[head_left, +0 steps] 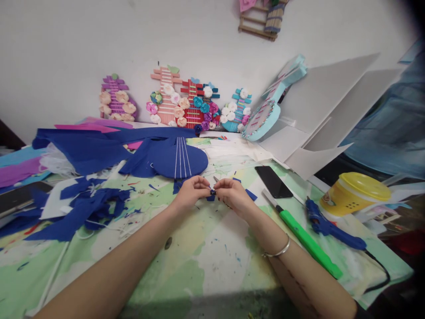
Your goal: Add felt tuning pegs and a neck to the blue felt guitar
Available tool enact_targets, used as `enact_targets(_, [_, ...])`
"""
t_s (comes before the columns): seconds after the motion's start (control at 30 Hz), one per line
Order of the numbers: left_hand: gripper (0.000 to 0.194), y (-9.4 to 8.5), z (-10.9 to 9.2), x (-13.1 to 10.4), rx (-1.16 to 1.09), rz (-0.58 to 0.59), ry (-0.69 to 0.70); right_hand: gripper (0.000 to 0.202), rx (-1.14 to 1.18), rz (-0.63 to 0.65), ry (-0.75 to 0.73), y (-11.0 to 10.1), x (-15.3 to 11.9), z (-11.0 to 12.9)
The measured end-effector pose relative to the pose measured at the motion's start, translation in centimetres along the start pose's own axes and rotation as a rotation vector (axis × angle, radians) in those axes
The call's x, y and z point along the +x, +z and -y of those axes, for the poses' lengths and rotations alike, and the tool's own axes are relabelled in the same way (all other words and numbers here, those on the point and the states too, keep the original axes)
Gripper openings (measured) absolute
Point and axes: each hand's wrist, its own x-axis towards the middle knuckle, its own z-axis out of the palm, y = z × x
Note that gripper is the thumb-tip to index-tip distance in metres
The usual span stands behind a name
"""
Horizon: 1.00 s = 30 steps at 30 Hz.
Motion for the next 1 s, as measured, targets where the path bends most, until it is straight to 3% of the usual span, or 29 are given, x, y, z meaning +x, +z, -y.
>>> enact_targets(0.17, [0.008,0.34,0.16,0.07,-0.059,0.018,-0.047,0.009,0.069,0.027,0.025,0.40,-0.32,0.23])
enact_targets(0.4, [0.009,0.50,-0.02,0.10,-0.057,-0.031,-0.087,0.006,0.121,-0.013,0.014,0.60,-0.12,0.05])
enact_targets(1.0, [0.011,0.18,-0.37,-0.36,0.073,0.075,0.038,0.010,0.041,0.022,-0.117,0.56,0.27,-0.72])
